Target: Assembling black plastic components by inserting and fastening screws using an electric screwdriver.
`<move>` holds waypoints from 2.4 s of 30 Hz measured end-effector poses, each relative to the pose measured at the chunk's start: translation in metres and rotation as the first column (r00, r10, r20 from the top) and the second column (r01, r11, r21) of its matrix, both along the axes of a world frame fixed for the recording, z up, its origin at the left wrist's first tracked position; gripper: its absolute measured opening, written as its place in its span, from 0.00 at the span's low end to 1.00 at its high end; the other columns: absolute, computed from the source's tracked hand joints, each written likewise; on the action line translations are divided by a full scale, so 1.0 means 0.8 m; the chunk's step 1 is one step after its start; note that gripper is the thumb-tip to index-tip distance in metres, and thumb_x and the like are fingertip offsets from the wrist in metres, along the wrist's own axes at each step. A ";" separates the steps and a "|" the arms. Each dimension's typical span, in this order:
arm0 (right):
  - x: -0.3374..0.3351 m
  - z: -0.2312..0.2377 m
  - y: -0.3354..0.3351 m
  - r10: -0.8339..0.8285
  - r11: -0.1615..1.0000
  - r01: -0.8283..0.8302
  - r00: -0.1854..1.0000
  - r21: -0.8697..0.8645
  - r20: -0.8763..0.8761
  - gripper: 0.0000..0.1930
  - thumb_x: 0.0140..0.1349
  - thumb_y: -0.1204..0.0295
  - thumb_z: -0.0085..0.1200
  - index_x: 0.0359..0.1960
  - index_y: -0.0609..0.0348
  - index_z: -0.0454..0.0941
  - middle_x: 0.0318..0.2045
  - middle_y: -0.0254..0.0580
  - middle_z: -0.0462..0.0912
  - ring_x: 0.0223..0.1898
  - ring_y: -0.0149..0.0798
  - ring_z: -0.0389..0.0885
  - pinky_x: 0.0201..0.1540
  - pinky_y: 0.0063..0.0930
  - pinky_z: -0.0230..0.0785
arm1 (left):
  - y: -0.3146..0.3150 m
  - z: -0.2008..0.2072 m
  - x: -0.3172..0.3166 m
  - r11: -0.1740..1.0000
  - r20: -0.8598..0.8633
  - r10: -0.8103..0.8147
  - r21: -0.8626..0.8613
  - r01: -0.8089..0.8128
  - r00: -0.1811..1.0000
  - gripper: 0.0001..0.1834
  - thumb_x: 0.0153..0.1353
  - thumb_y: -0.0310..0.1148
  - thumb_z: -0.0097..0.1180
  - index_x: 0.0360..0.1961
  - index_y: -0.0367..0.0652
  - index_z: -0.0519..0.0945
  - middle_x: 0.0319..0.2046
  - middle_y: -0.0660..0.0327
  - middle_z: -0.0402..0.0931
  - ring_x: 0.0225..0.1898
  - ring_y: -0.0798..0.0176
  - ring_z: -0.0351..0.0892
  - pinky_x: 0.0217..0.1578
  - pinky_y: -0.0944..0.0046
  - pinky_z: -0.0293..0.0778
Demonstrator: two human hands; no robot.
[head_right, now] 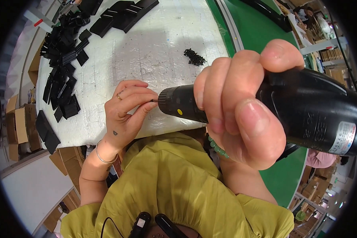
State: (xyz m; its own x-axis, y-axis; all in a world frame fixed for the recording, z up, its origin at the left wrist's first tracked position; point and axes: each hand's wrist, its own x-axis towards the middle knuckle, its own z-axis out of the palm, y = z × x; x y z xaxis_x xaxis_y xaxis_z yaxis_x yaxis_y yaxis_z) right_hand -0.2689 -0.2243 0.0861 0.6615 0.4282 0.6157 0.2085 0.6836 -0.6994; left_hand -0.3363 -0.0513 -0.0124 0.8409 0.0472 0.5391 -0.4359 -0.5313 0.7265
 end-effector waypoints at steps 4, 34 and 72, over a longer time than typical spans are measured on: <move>-0.001 0.000 -0.004 0.030 0.999 -0.030 0.999 -0.011 0.017 0.18 0.52 0.75 0.48 0.46 0.55 0.62 0.18 0.24 0.65 0.18 0.22 0.63 0.30 0.20 0.58 | -0.002 0.007 0.000 0.999 0.019 -0.003 0.032 0.002 1.000 0.07 0.45 0.23 0.63 0.29 0.41 0.81 0.29 0.62 0.79 0.38 0.55 0.75 0.36 0.62 0.72; 0.012 -0.019 -0.039 -0.375 0.921 0.383 0.920 0.065 -0.113 0.19 0.51 0.76 0.47 0.48 0.61 0.63 0.15 0.30 0.61 0.15 0.26 0.59 0.22 0.20 0.54 | 0.108 -0.031 0.025 0.795 -0.068 0.283 0.575 -0.194 0.957 0.19 0.53 0.31 0.58 0.46 0.35 0.76 0.44 0.49 0.75 0.46 0.50 0.74 0.45 0.58 0.72; 0.013 -0.029 -0.039 -0.310 0.949 0.316 0.940 0.017 -0.141 0.19 0.53 0.74 0.46 0.48 0.60 0.64 0.18 0.28 0.60 0.19 0.25 0.59 0.29 0.21 0.50 | 0.078 -0.008 -0.026 0.899 -0.258 0.328 0.381 -0.216 0.909 0.15 0.57 0.35 0.55 0.46 0.43 0.75 0.37 0.53 0.73 0.40 0.52 0.72 0.41 0.59 0.70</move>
